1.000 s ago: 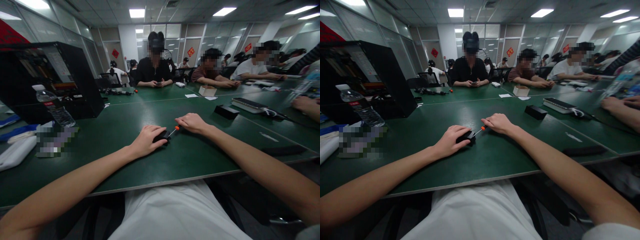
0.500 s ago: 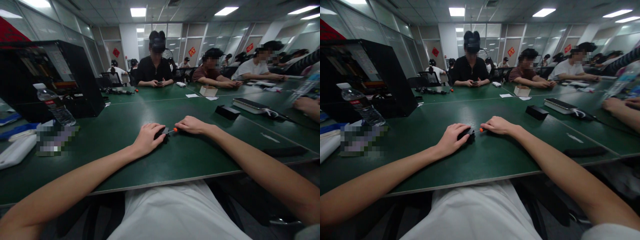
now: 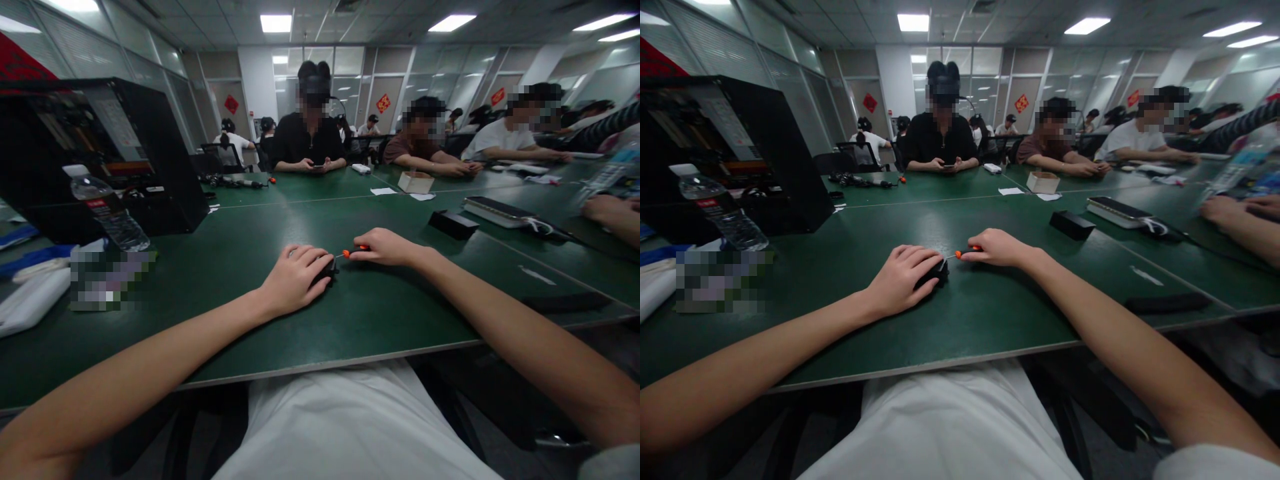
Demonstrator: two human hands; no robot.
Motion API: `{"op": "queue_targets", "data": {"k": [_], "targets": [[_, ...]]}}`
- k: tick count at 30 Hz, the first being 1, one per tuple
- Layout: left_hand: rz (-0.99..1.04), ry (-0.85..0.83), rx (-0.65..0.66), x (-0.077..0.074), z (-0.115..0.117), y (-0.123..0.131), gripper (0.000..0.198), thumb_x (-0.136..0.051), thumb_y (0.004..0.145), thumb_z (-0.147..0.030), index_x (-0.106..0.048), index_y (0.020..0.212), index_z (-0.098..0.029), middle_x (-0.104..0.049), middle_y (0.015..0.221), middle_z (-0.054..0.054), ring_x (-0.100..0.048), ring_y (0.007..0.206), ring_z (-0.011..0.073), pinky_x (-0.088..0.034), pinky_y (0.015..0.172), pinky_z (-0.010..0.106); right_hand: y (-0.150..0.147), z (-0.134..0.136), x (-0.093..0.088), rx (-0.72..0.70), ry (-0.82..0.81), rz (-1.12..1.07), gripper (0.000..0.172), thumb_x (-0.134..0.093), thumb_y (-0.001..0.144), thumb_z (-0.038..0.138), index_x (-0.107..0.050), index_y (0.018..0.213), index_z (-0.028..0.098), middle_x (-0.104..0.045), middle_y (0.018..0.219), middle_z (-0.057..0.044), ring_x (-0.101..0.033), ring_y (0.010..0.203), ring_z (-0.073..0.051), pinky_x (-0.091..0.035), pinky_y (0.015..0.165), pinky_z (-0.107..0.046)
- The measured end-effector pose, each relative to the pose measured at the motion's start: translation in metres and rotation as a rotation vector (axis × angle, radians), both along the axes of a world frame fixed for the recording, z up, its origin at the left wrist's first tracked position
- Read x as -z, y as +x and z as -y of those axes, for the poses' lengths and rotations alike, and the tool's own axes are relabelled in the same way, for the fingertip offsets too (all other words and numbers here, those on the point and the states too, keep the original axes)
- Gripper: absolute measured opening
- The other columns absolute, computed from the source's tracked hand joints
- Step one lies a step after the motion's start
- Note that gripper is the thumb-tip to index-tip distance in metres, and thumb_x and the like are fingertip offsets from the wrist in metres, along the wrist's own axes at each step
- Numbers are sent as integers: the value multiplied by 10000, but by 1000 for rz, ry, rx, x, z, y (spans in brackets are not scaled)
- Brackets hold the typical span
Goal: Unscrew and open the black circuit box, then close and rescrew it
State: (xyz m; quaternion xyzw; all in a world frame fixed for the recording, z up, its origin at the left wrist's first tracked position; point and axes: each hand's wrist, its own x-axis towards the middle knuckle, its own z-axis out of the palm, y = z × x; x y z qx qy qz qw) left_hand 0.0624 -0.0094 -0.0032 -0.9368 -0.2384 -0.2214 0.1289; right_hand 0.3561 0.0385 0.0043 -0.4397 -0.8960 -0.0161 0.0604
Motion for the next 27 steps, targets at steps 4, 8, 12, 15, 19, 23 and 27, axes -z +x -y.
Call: {"op": "queue_targets", "data": {"k": [4, 8, 12, 15, 19, 23, 27], "targets": [[-69, 154, 11, -2, 11, 3, 385, -441, 1031, -303, -608, 1332, -131, -636, 1383, 147, -589, 1202, 282, -421, 962, 451, 6, 1, -2, 23, 10, -25, 586, -375, 971, 673, -626, 810, 169, -594, 703, -64, -464, 627, -162, -252, 622, -295], [-155, 274, -13, -4, 27, 8, 391, -416, 1036, -291, -616, 1308, -95, -656, 1344, 173, -654, 1021, 268, -465, 790, 418, 0, 4, -1, -8, 19, -38, 588, -377, 972, 672, -608, 770, 170, -572, 668, -57, -435, 607, -155, -251, 621, -293], [-194, 291, -52, -4, 39, 11, 365, -410, 1034, -303, -653, 1212, -96, -647, 1354, 193, -702, 846, 237, -483, 698, 391, -7, 7, -2, -23, 4, -54, 588, -374, 973, 672, -624, 791, 172, -573, 651, -55, -429, 595, -152, -252, 615, -292], [-195, 257, -66, -1, 42, 12, 366, -405, 1031, -330, -660, 1178, -113, -597, 1425, 204, -716, 748, 209, -494, 655, 368, -9, 9, -1, -25, -24, -76, 586, -366, 979, 663, -628, 804, 169, -573, 652, -52, -432, 591, -147, -257, 614, -291], [-199, 250, -81, 0, 41, 11, 368, -410, 1022, -332, -660, 1174, -109, -576, 1449, 216, -722, 703, 205, -498, 616, 357, -12, 8, 4, -38, -85, -112, 583, -344, 990, 647, -608, 794, 166, -541, 632, -33, -422, 582, -137, -258, 607, -283], [-193, 246, -83, -1, 41, 12, 381, -433, 1013, -337, -646, 1219, -98, -574, 1447, 229, -724, 696, 205, -494, 607, 351, -12, 8, 2, -37, -83, -89, 588, -338, 991, 653, -602, 784, 171, -530, 619, -29, -407, 570, -135, -249, 603, -284], [-196, 247, -84, -2, 43, 12, 381, -424, 1021, -335, -638, 1242, -111, -587, 1447, 195, -732, 720, 208, -502, 615, 353, -5, 10, -8, 14, 47, 12, 581, -376, 980, 658, -631, 793, 171, -574, 647, -66, -427, 591, -154, -239, 612, -300]]}}
